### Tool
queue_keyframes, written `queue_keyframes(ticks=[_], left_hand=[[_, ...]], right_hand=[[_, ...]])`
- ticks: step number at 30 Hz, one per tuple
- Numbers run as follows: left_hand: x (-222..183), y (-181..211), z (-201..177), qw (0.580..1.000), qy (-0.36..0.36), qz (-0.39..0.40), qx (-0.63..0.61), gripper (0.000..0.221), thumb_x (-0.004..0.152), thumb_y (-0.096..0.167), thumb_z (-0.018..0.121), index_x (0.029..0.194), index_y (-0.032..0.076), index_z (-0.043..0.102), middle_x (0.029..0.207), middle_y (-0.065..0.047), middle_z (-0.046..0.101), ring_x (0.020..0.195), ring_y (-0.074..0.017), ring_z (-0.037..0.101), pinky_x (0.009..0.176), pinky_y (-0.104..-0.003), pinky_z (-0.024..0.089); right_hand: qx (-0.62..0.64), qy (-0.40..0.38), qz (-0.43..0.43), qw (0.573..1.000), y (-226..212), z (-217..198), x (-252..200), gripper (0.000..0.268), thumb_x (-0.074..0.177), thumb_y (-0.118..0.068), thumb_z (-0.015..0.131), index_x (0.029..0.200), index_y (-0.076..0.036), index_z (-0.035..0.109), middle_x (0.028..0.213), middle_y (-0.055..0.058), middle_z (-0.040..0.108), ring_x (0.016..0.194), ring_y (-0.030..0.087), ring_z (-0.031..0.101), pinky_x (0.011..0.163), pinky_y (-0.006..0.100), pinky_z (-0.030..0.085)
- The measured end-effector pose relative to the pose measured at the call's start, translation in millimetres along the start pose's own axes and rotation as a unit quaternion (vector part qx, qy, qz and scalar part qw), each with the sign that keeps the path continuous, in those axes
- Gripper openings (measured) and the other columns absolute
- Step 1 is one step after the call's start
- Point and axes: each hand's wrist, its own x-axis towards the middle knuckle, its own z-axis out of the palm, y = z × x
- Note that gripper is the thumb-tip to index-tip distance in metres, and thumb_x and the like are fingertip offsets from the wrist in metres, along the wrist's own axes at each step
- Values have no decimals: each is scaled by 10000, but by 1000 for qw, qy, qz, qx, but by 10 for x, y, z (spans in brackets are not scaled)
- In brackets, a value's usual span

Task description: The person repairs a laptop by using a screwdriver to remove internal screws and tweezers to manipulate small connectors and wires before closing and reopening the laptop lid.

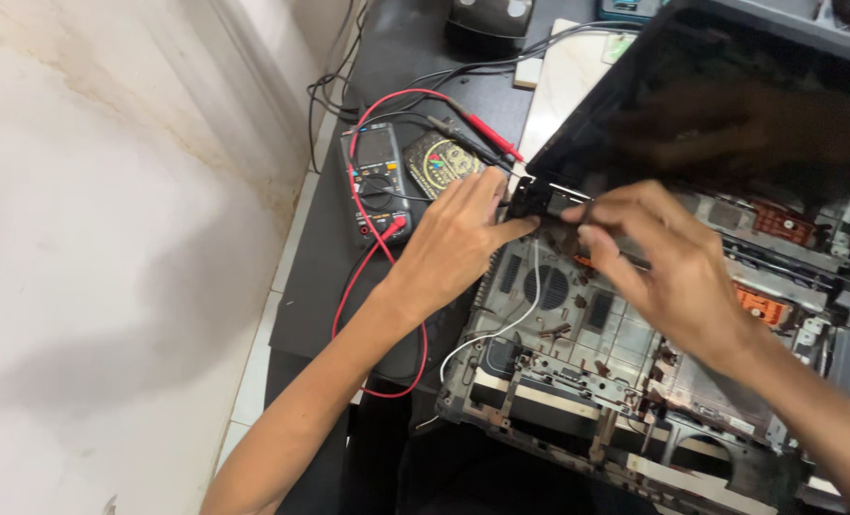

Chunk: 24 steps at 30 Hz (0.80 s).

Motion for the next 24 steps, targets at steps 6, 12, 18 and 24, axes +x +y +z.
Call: queue_keyframes(ticks=[6, 12, 18, 24], left_hand=[[-15, -23, 20, 999, 5, -22, -23, 289, 883, 47, 622, 1073, 159, 809, 1059, -124, 511, 1036, -304, 574, 913, -433, 496], [-6, -28, 35, 999, 6, -31, -28, 302, 902, 0, 615, 1065, 158, 814, 1034, -113, 501, 1022, -289, 576, 902, -430, 495], [-12, -40, 32, 999, 6, -31, -34, 327, 857, -14, 623, 1064, 152, 815, 1026, -117, 498, 1020, -293, 574, 902, -432, 498], [-18, -37, 47, 999, 5, -32, -37, 319, 858, -4, 627, 1063, 153, 814, 1037, -121, 506, 1028, -299, 579, 908, -432, 503]], right_hand=[[-28, -96, 99, 990, 9, -4, 191, 278, 1026, -39, 612, 1283, 28, 532, 964, 209, 744, 687, 259, 757, 499, 279, 576], [-60, -167, 139, 974, -148, -15, 378, 282, 987, -25, 599, 1258, 4, 526, 743, 183, 706, 468, 204, 655, 305, 293, 468], [-68, -238, 219, 944, -223, -21, 501, 341, 1014, -84, 600, 1338, -34, 505, 608, 149, 663, 357, 184, 600, 266, 344, 376], [-56, -208, 168, 962, -195, -14, 477, 297, 970, -44, 606, 1249, 11, 520, 662, 156, 687, 407, 181, 635, 286, 310, 416]])
